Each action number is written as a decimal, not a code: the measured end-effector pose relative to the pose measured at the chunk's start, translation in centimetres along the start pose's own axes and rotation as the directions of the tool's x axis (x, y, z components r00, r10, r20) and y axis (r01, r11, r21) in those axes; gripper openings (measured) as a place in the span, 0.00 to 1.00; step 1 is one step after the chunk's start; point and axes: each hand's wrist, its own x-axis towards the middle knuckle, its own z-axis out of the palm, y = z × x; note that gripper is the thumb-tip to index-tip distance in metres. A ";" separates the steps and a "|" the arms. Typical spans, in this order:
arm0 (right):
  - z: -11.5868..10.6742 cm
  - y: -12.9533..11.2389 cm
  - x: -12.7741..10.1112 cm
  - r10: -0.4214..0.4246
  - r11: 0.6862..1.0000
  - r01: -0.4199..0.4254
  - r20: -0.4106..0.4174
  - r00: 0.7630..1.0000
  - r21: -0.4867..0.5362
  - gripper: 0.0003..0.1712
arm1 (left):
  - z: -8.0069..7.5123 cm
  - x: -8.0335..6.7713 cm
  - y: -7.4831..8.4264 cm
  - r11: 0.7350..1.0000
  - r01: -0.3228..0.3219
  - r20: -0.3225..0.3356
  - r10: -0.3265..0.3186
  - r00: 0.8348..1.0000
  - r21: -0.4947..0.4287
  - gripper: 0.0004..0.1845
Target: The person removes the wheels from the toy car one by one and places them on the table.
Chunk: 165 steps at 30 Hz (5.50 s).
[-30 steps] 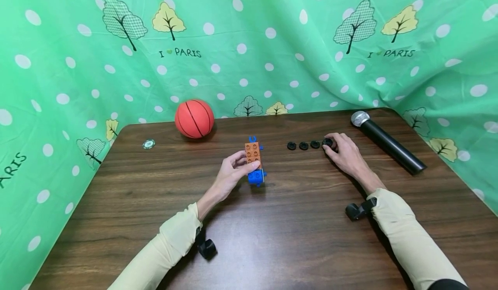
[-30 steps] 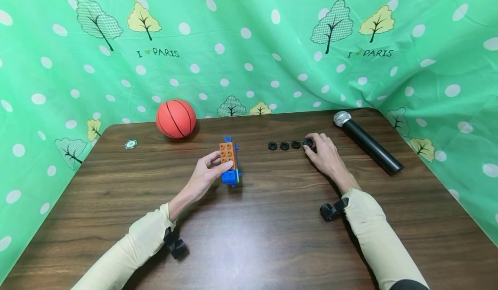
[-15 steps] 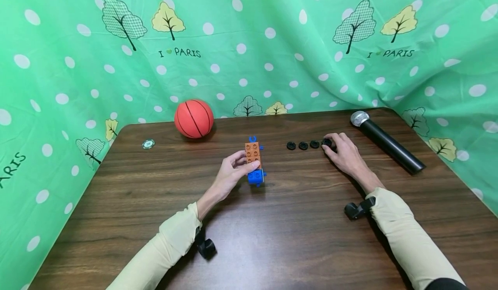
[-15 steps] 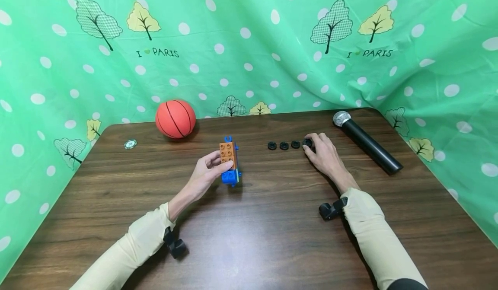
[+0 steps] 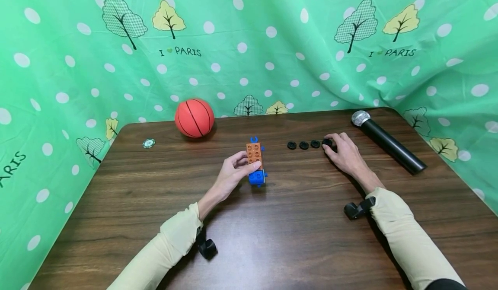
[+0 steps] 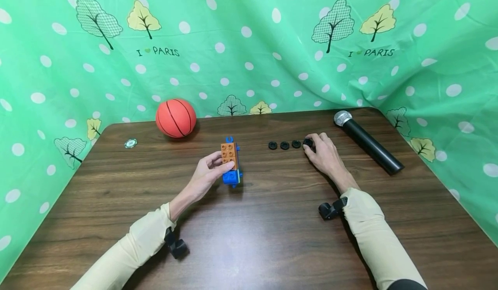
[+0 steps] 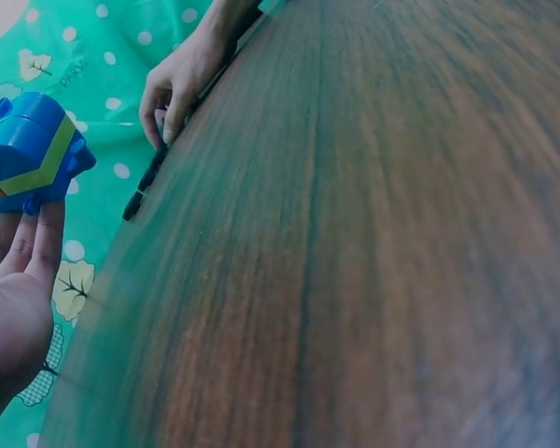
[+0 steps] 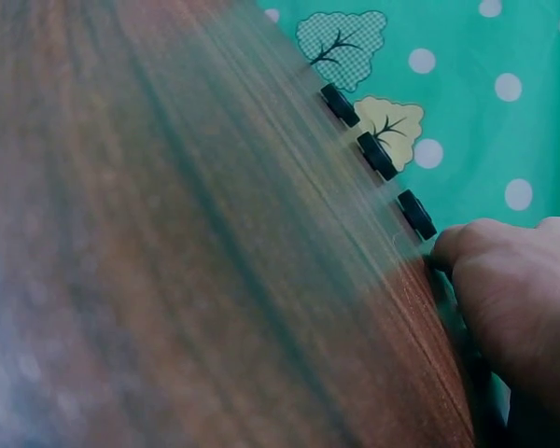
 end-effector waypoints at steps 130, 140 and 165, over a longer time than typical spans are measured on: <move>1.7 -14.4 -5.2 -0.437 0.793 0.445 -0.121 0.891 0.416 0.30 | -3.8 -3.7 0.6 0.684 -0.478 0.161 0.474 0.865 0.552 0.19; 2.3 -14.4 -4.1 -0.431 0.804 0.430 -0.095 0.897 0.410 0.28 | -4.5 -2.9 0.2 0.686 -0.448 0.137 0.458 0.878 0.573 0.20; 4.8 -13.7 -1.4 -0.370 0.845 0.345 -0.019 0.929 0.407 0.24 | -5.9 -0.9 -0.6 0.681 -0.311 0.071 0.357 0.931 0.663 0.20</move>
